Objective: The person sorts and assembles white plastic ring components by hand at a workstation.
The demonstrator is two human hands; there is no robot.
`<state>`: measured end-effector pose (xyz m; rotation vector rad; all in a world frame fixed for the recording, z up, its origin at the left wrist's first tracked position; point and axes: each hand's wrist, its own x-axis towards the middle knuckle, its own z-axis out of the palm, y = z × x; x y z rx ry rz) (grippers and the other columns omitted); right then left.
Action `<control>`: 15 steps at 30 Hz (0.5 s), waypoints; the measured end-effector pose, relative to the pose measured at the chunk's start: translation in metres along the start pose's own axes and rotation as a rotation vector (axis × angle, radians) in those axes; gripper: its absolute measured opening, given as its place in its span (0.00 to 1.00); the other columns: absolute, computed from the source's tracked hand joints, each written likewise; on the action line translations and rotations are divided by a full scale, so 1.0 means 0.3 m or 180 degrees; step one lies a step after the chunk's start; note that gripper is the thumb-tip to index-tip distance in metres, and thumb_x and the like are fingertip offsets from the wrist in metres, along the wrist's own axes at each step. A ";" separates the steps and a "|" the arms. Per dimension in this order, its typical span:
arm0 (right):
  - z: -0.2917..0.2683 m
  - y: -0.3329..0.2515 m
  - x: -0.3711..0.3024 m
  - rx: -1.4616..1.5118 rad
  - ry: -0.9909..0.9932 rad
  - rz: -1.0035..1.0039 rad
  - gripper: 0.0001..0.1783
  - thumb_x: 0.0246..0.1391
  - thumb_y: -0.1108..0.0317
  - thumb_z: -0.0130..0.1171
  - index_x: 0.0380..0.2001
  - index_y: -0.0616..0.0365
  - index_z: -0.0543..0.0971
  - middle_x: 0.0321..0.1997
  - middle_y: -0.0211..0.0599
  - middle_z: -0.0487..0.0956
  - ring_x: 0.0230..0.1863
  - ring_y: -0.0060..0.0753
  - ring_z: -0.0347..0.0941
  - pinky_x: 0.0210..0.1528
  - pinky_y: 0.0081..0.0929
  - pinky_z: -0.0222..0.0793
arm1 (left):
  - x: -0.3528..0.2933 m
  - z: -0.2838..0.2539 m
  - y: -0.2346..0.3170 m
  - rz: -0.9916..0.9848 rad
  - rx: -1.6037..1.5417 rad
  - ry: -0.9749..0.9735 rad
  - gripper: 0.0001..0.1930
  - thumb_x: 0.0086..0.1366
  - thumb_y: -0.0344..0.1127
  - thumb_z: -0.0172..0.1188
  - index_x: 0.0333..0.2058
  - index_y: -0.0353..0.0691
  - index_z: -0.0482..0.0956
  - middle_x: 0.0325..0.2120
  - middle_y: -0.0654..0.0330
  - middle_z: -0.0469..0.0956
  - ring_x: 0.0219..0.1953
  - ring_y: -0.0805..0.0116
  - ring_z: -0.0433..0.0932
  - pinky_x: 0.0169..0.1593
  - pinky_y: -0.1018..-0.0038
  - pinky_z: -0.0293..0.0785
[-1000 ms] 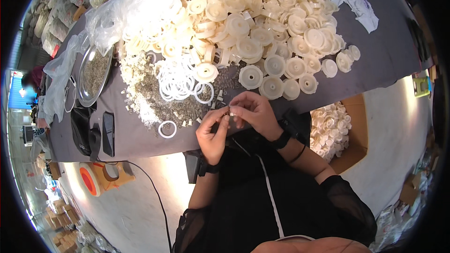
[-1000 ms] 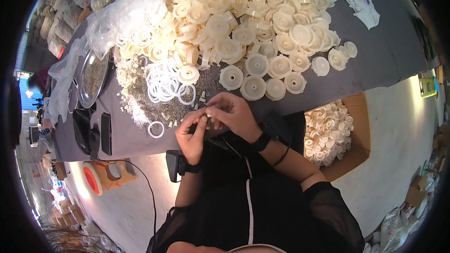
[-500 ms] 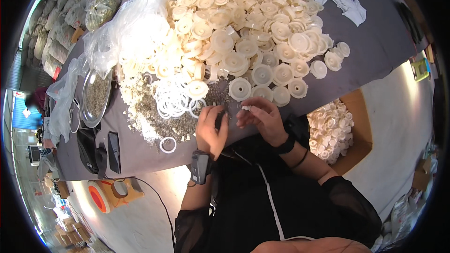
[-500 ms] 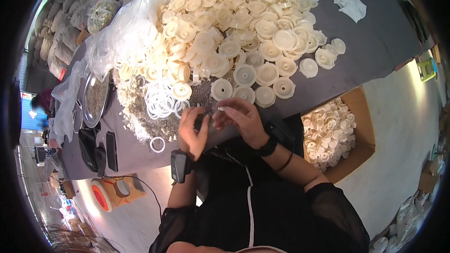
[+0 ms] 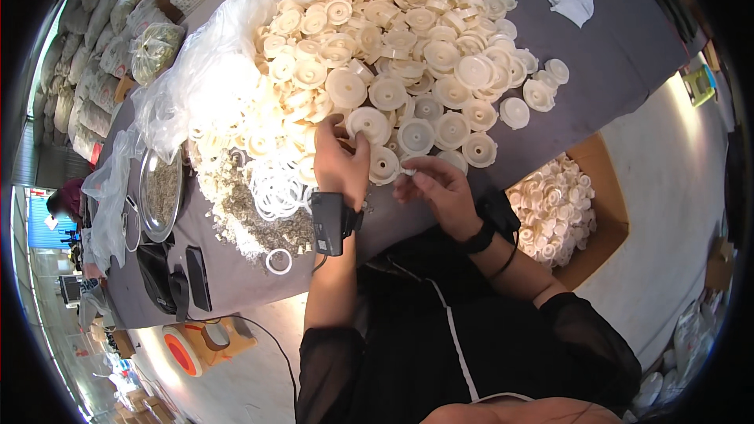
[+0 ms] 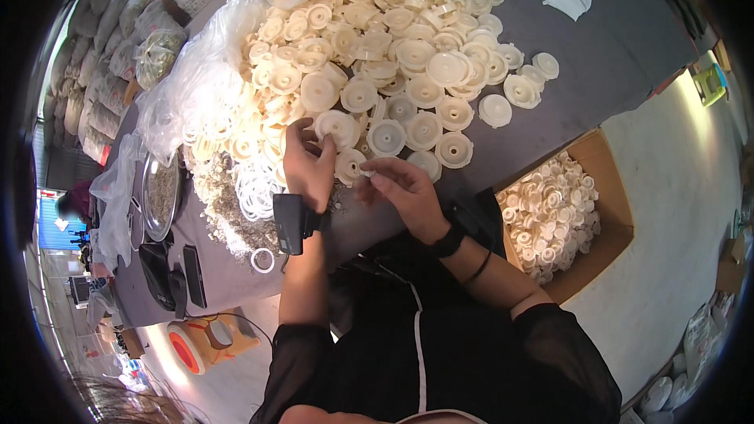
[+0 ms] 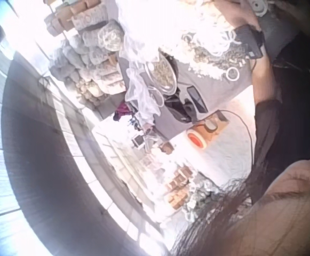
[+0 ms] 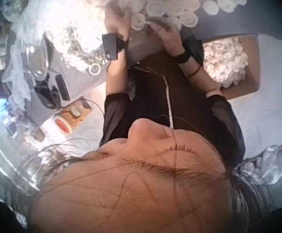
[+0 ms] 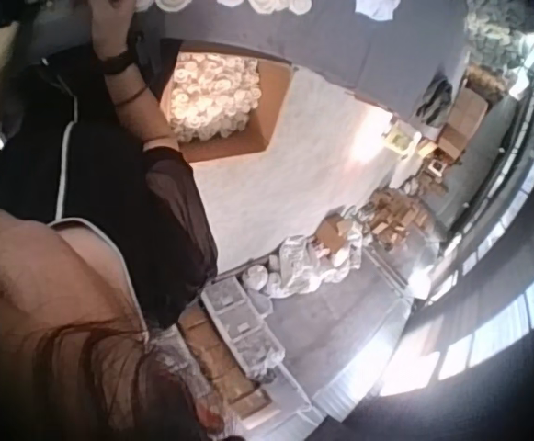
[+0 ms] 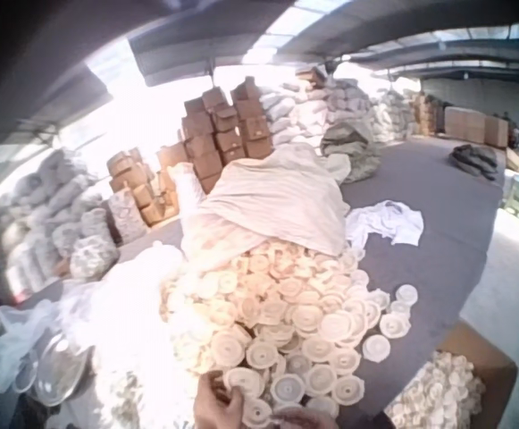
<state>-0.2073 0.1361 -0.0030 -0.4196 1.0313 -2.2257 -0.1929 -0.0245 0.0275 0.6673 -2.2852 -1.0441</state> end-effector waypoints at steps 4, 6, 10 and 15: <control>0.010 -0.017 0.055 -0.0104 -0.0057 -0.0077 0.15 0.57 0.70 0.48 0.46 0.66 0.70 0.37 0.45 0.77 0.36 0.34 0.76 0.40 0.29 0.72 | -0.049 -0.006 -0.027 0.0206 -0.0327 0.0107 0.13 0.50 0.24 0.58 0.37 0.34 0.74 0.24 0.60 0.70 0.23 0.71 0.69 0.27 0.77 0.67; 0.021 -0.016 0.069 -0.0174 -0.0118 -0.0086 0.15 0.57 0.70 0.48 0.46 0.66 0.70 0.37 0.45 0.77 0.36 0.34 0.76 0.40 0.28 0.73 | -0.079 -0.017 -0.016 0.0523 -0.0520 0.0267 0.10 0.49 0.21 0.59 0.33 0.34 0.76 0.20 0.63 0.67 0.20 0.74 0.66 0.26 0.81 0.64; 0.036 -0.016 0.056 -0.0124 -0.0321 -0.0056 0.13 0.56 0.74 0.49 0.45 0.67 0.71 0.35 0.43 0.78 0.35 0.31 0.76 0.39 0.24 0.73 | -0.142 -0.055 0.005 0.0100 -0.0882 0.0060 0.08 0.50 0.21 0.60 0.31 0.33 0.76 0.20 0.65 0.68 0.21 0.80 0.66 0.25 0.84 0.62; 0.042 -0.005 0.039 -0.0275 -0.0289 -0.0179 0.13 0.55 0.75 0.50 0.43 0.68 0.72 0.34 0.42 0.78 0.35 0.30 0.77 0.38 0.22 0.73 | -0.176 -0.095 -0.001 -0.0540 -0.1628 -0.0419 0.05 0.54 0.22 0.59 0.31 0.33 0.77 0.24 0.67 0.72 0.24 0.85 0.67 0.26 0.87 0.63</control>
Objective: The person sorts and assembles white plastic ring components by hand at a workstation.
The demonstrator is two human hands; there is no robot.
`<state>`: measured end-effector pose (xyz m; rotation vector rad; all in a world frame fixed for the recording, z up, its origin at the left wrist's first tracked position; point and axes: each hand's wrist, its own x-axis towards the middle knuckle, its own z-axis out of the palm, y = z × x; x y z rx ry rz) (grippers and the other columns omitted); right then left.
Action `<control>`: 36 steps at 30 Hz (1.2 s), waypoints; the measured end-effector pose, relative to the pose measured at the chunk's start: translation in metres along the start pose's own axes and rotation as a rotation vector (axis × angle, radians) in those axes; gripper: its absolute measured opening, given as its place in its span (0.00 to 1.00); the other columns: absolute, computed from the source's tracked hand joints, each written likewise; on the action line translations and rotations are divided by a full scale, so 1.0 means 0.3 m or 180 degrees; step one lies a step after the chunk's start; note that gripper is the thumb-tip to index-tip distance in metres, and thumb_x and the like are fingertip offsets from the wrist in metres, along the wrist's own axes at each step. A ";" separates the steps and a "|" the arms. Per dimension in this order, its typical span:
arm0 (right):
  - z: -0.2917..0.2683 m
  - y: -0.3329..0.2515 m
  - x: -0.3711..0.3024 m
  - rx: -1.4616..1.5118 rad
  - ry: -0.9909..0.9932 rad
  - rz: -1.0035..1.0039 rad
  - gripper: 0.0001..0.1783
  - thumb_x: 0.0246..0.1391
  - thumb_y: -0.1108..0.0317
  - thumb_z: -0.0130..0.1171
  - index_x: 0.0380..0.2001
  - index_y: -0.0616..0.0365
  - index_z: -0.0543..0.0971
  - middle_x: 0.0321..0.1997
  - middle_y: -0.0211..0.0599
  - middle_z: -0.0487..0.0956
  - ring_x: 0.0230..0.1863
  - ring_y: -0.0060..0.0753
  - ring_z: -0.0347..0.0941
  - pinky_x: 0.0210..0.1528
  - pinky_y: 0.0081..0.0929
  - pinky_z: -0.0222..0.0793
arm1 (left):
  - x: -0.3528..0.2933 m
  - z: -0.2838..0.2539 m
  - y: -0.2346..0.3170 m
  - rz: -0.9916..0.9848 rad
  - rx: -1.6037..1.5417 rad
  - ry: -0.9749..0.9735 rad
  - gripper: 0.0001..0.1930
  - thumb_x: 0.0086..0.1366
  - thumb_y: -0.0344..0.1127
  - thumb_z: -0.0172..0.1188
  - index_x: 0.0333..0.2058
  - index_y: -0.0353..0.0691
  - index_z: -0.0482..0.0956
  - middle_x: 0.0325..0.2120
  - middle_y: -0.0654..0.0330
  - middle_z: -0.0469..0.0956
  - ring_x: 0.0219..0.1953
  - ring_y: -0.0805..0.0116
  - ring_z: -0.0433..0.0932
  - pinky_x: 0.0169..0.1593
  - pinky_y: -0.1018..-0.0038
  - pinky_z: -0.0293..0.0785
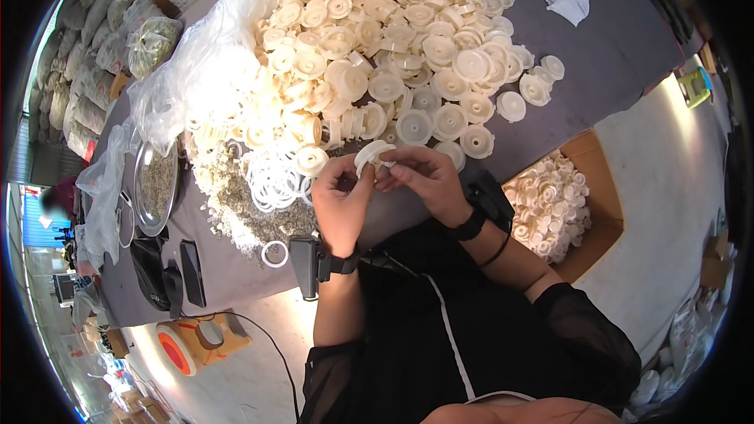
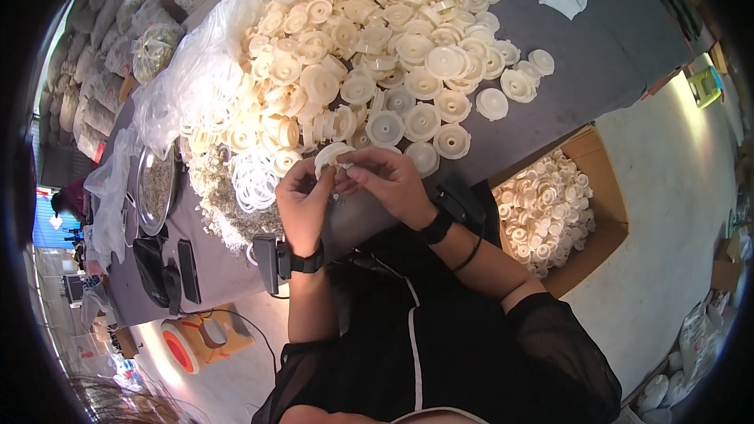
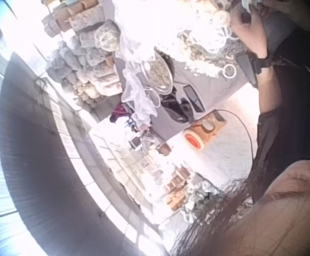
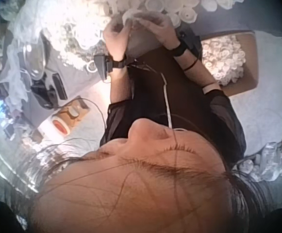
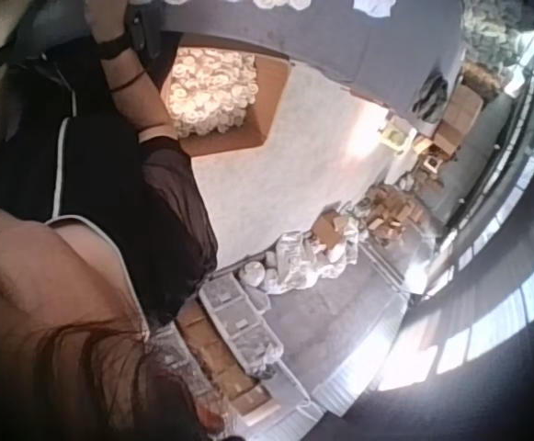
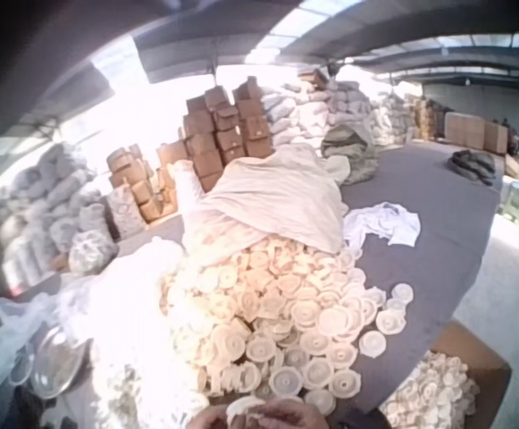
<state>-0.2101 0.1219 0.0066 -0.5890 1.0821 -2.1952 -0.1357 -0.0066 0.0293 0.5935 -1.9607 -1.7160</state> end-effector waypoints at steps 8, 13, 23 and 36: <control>0.018 0.019 -0.002 -0.0219 -0.0172 0.0031 0.11 0.54 0.75 0.52 0.42 0.67 0.72 0.34 0.39 0.78 0.34 0.26 0.76 0.37 0.20 0.73 | -0.046 -0.048 0.059 -0.0070 -0.0449 -0.0422 0.12 0.53 0.21 0.57 0.39 0.32 0.76 0.33 0.60 0.77 0.35 0.76 0.76 0.41 0.82 0.70; 0.005 0.022 -0.017 -0.0381 -0.0089 0.0157 0.15 0.51 0.74 0.57 0.43 0.65 0.71 0.32 0.36 0.77 0.32 0.23 0.75 0.36 0.18 0.71 | -0.070 -0.054 0.052 0.0113 0.0041 -0.0467 0.14 0.52 0.20 0.57 0.40 0.32 0.75 0.33 0.59 0.77 0.37 0.74 0.76 0.43 0.79 0.71; 0.005 -0.034 -0.036 -0.0574 -0.0182 0.0435 0.17 0.44 0.72 0.64 0.38 0.62 0.71 0.37 0.30 0.73 0.40 0.19 0.69 0.42 0.19 0.66 | -0.120 -0.074 0.050 -0.0041 -0.0123 -0.0721 0.15 0.52 0.19 0.57 0.41 0.32 0.76 0.31 0.61 0.76 0.36 0.77 0.74 0.43 0.81 0.69; 0.042 0.063 -0.097 -0.1079 -0.0216 0.0222 0.15 0.45 0.72 0.63 0.36 0.61 0.70 0.34 0.28 0.73 0.36 0.17 0.68 0.39 0.17 0.66 | -0.253 -0.047 0.018 0.0096 -0.0354 -0.0094 0.18 0.55 0.19 0.54 0.47 0.32 0.72 0.36 0.58 0.73 0.38 0.73 0.74 0.43 0.80 0.69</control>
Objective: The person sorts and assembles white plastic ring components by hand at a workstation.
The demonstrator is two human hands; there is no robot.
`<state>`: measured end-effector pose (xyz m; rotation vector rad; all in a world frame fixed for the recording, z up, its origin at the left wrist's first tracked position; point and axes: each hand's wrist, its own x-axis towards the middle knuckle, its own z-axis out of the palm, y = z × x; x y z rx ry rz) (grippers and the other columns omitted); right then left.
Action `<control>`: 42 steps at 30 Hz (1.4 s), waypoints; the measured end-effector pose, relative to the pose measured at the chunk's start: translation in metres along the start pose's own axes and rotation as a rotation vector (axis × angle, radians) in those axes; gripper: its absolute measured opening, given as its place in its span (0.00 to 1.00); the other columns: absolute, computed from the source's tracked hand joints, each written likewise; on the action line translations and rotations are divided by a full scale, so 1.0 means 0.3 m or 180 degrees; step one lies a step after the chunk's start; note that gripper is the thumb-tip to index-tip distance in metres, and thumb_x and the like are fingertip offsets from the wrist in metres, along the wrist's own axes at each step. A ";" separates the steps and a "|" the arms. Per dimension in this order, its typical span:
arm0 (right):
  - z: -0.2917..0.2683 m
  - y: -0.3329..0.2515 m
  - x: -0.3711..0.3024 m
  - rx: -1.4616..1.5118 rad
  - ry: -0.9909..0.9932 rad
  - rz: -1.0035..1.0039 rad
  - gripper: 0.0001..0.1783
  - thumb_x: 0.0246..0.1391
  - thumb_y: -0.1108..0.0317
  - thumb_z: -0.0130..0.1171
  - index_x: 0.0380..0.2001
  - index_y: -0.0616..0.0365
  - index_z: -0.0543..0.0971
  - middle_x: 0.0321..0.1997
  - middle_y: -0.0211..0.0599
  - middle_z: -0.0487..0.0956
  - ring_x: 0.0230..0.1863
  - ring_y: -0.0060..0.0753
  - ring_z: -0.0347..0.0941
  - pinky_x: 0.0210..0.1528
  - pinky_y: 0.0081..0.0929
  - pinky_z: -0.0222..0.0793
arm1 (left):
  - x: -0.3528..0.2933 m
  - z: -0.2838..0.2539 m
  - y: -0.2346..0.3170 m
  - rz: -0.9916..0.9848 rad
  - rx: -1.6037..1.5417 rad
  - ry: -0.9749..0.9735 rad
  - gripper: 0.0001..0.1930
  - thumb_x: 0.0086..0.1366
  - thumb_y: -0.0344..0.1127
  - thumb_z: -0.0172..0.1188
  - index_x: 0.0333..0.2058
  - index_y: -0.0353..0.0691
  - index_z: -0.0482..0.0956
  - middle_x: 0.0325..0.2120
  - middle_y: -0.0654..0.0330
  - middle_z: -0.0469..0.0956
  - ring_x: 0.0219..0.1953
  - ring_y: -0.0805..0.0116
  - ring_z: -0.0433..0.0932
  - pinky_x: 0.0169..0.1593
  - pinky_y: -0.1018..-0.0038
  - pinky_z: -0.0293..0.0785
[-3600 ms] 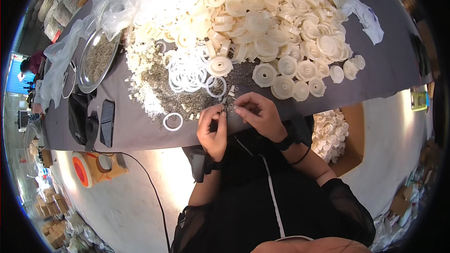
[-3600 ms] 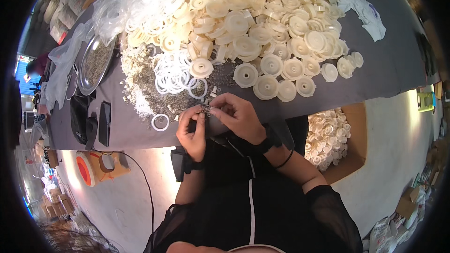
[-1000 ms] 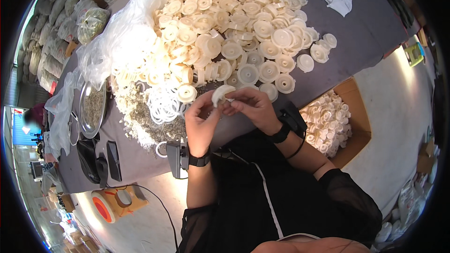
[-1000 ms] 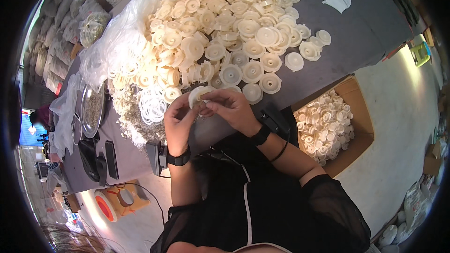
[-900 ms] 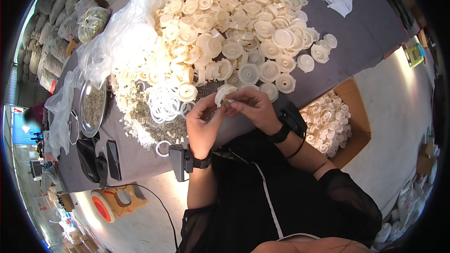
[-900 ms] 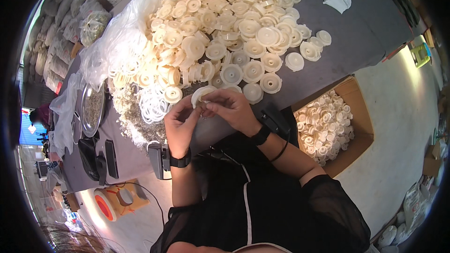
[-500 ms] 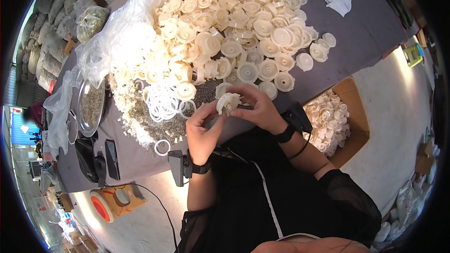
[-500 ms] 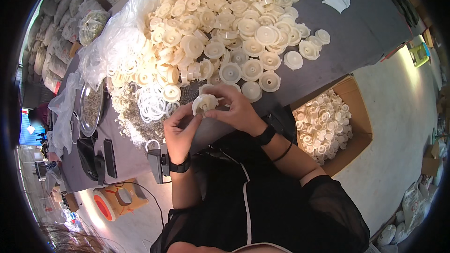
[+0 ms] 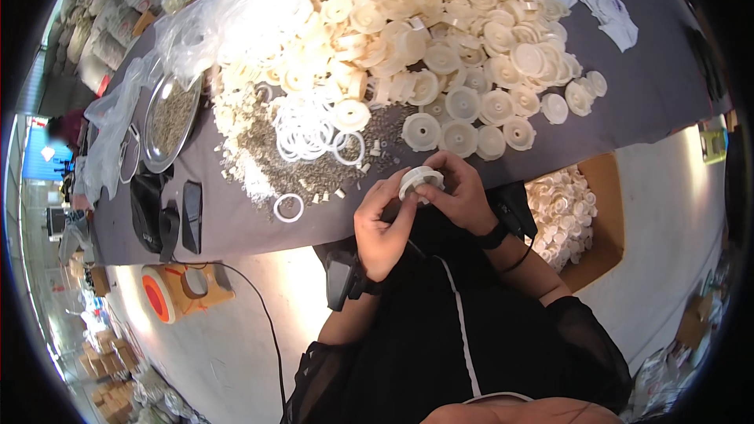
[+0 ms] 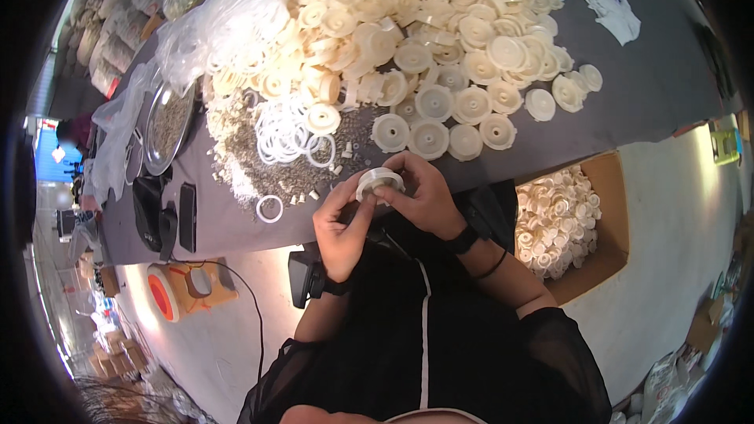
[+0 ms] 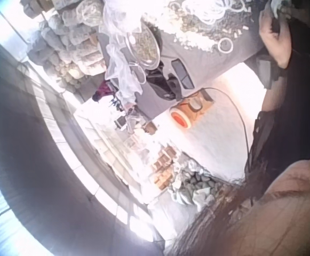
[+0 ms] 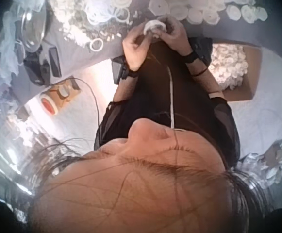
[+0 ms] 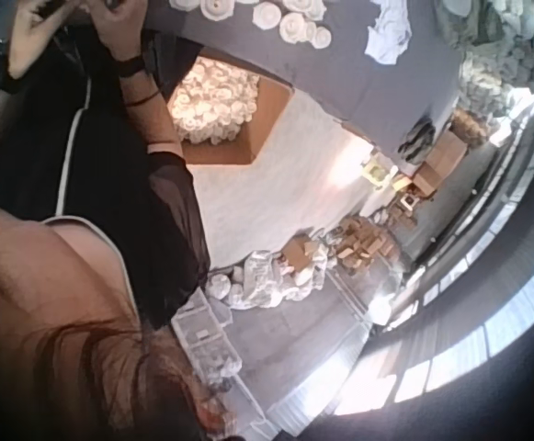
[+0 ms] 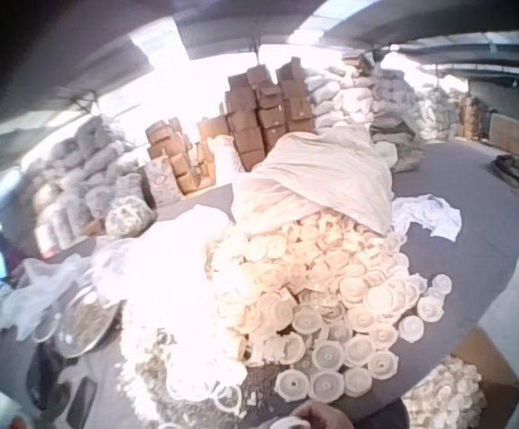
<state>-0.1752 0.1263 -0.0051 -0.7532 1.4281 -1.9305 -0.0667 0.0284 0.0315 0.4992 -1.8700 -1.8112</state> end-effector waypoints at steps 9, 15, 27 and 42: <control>0.004 0.058 -0.013 0.1584 0.0585 0.0620 0.15 0.49 0.72 0.58 0.41 0.61 0.70 0.35 0.31 0.75 0.36 0.24 0.73 0.39 0.23 0.71 | -0.041 -0.167 -0.055 0.0461 0.0632 0.0526 0.11 0.54 0.22 0.57 0.38 0.33 0.75 0.34 0.57 0.74 0.36 0.70 0.73 0.44 0.77 0.66; 0.001 0.050 -0.019 0.2025 0.0358 0.0874 0.15 0.51 0.70 0.54 0.43 0.61 0.68 0.39 0.35 0.73 0.39 0.29 0.72 0.41 0.32 0.71 | -0.032 -0.704 -0.221 0.0456 0.1150 0.2551 0.04 0.60 0.27 0.53 0.33 0.35 0.75 0.27 0.63 0.75 0.29 0.78 0.72 0.36 0.81 0.69; 0.026 0.111 -0.046 0.1105 0.0487 0.0561 0.17 0.47 0.71 0.57 0.41 0.62 0.68 0.36 0.33 0.72 0.36 0.25 0.71 0.40 0.25 0.69 | 0.046 -0.874 -0.239 -0.0620 0.1987 0.1772 0.07 0.49 0.28 0.61 0.27 0.31 0.78 0.22 0.59 0.78 0.24 0.76 0.75 0.31 0.80 0.70; 0.064 0.034 -0.031 0.0044 0.0158 0.0168 0.14 0.45 0.69 0.63 0.33 0.61 0.70 0.31 0.29 0.72 0.33 0.18 0.67 0.37 0.16 0.64 | 0.054 -0.759 -0.181 0.0073 0.1234 0.2524 0.03 0.55 0.28 0.58 0.27 0.35 0.78 0.20 0.66 0.76 0.21 0.83 0.70 0.26 0.84 0.67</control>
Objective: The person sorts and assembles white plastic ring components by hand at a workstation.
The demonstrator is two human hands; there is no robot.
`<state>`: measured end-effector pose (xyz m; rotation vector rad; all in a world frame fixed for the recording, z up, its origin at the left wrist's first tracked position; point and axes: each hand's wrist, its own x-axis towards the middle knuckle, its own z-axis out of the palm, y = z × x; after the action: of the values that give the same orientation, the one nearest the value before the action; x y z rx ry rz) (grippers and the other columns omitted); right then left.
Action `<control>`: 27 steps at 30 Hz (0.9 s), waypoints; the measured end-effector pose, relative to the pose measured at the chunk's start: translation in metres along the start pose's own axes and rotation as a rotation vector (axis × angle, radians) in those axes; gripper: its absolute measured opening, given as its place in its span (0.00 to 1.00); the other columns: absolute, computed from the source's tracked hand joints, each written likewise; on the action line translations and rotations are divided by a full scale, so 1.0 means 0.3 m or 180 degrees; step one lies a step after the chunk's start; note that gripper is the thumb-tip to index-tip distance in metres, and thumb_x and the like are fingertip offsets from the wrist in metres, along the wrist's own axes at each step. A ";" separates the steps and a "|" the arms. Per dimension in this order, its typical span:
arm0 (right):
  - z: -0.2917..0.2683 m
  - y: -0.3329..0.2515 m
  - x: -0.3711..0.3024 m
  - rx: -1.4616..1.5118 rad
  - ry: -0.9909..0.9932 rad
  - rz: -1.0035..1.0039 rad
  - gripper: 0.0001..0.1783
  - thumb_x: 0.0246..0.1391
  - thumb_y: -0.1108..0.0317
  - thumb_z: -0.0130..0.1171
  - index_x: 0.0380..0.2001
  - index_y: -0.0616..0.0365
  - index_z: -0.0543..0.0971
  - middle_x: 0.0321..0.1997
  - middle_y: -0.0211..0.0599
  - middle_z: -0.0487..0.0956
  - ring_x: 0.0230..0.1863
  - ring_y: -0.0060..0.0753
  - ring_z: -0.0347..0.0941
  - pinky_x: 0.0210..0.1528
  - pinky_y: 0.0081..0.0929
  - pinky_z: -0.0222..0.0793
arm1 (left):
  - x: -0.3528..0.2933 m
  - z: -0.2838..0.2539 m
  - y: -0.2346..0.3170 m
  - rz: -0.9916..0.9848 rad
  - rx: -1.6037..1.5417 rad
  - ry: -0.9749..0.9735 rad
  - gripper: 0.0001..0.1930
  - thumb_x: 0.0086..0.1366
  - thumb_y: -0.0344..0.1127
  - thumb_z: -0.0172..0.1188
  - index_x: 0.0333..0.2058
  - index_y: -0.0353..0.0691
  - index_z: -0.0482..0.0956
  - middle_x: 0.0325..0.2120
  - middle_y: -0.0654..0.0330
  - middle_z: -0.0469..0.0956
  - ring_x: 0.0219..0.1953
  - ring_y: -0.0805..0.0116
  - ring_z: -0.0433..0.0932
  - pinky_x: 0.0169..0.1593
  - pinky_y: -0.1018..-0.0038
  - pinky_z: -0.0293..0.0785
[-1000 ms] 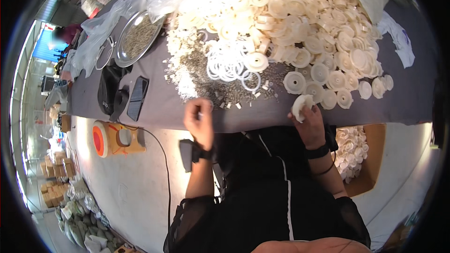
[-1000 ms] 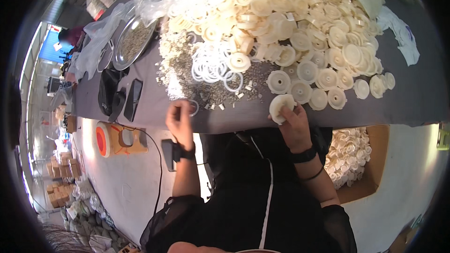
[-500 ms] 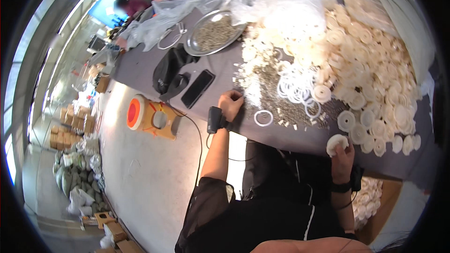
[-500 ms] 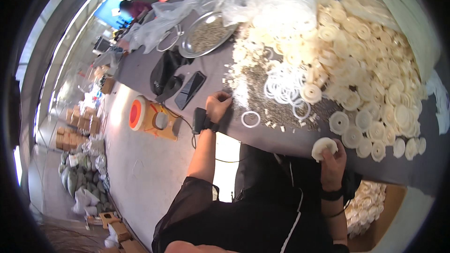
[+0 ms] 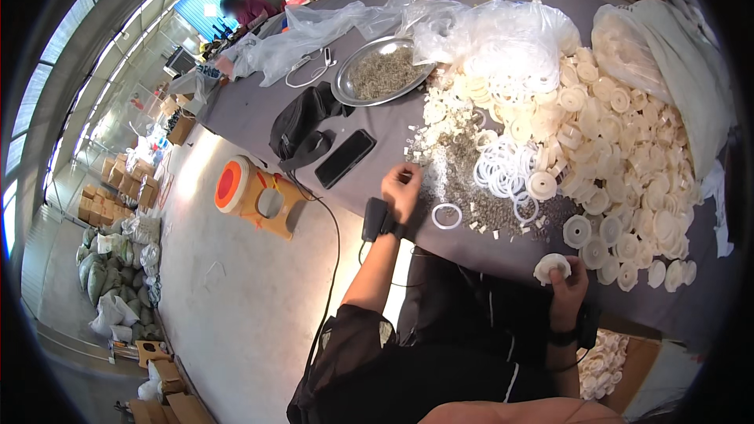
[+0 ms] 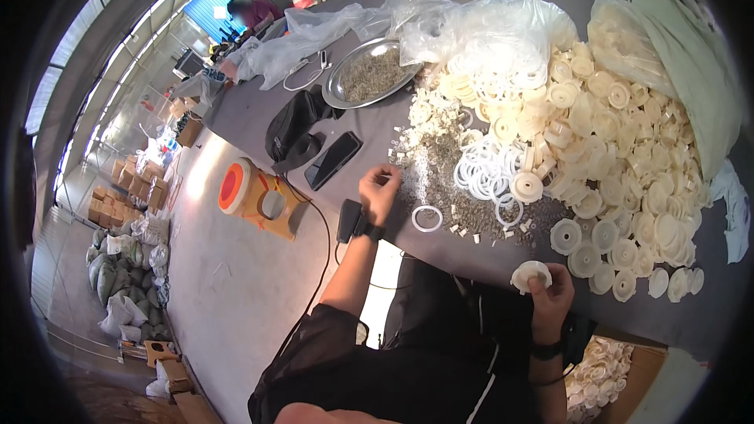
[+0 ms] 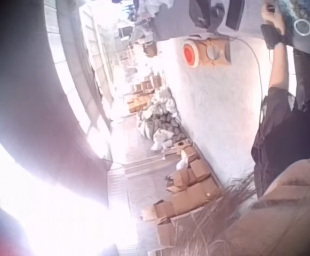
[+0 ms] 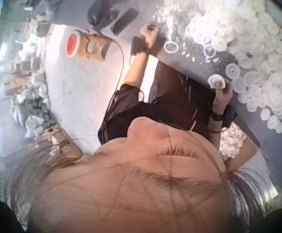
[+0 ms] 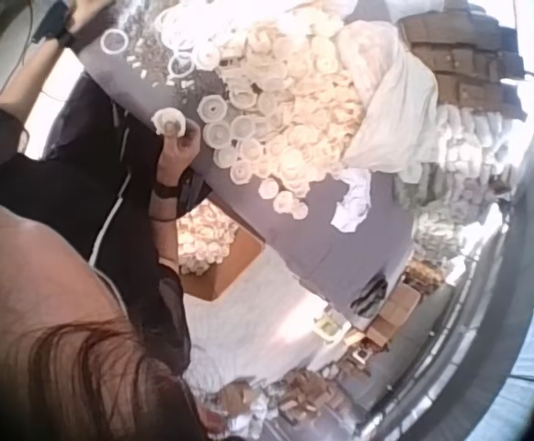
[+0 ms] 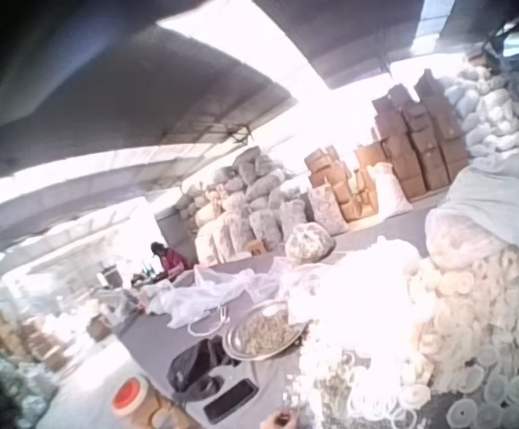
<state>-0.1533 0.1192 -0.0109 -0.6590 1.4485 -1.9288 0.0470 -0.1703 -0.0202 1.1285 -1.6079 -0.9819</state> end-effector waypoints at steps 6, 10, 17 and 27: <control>0.047 -0.008 -0.013 -0.0107 -0.0452 -0.0249 0.13 0.43 0.72 0.63 0.31 0.61 0.70 0.31 0.29 0.71 0.34 0.18 0.66 0.37 0.18 0.63 | -0.319 0.198 0.301 0.0105 -0.1647 -0.2126 0.04 0.54 0.21 0.57 0.30 0.34 0.75 0.27 0.65 0.75 0.29 0.79 0.74 0.33 0.83 0.69; 0.041 -0.024 0.009 -0.1168 -0.0463 -0.0977 0.12 0.40 0.75 0.61 0.29 0.61 0.70 0.30 0.36 0.70 0.32 0.30 0.67 0.36 0.24 0.64 | -0.385 0.255 0.348 -0.0576 -0.2289 -0.3013 0.04 0.57 0.23 0.56 0.32 0.35 0.73 0.25 0.66 0.74 0.29 0.81 0.72 0.33 0.83 0.68; 0.022 -0.080 -0.007 -0.1546 -0.0452 -0.1395 0.11 0.40 0.74 0.60 0.28 0.60 0.69 0.30 0.39 0.71 0.32 0.33 0.67 0.36 0.25 0.63 | -0.413 0.269 0.377 -0.0371 -0.2258 -0.3039 0.03 0.56 0.24 0.57 0.31 0.36 0.73 0.24 0.66 0.74 0.27 0.82 0.71 0.31 0.85 0.67; 0.050 -0.153 0.000 -0.1417 -0.0883 -0.1690 0.11 0.32 0.77 0.61 0.26 0.58 0.74 0.28 0.37 0.74 0.30 0.37 0.71 0.32 0.28 0.67 | -0.323 0.261 0.402 -0.0962 -0.1925 -0.4105 0.05 0.54 0.27 0.61 0.30 0.36 0.75 0.25 0.69 0.74 0.28 0.85 0.70 0.30 0.89 0.63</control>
<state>-0.1512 0.1185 0.0373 -1.5840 1.6435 -1.7787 -0.0400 -0.0375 0.0493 0.2197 -1.7965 -2.5010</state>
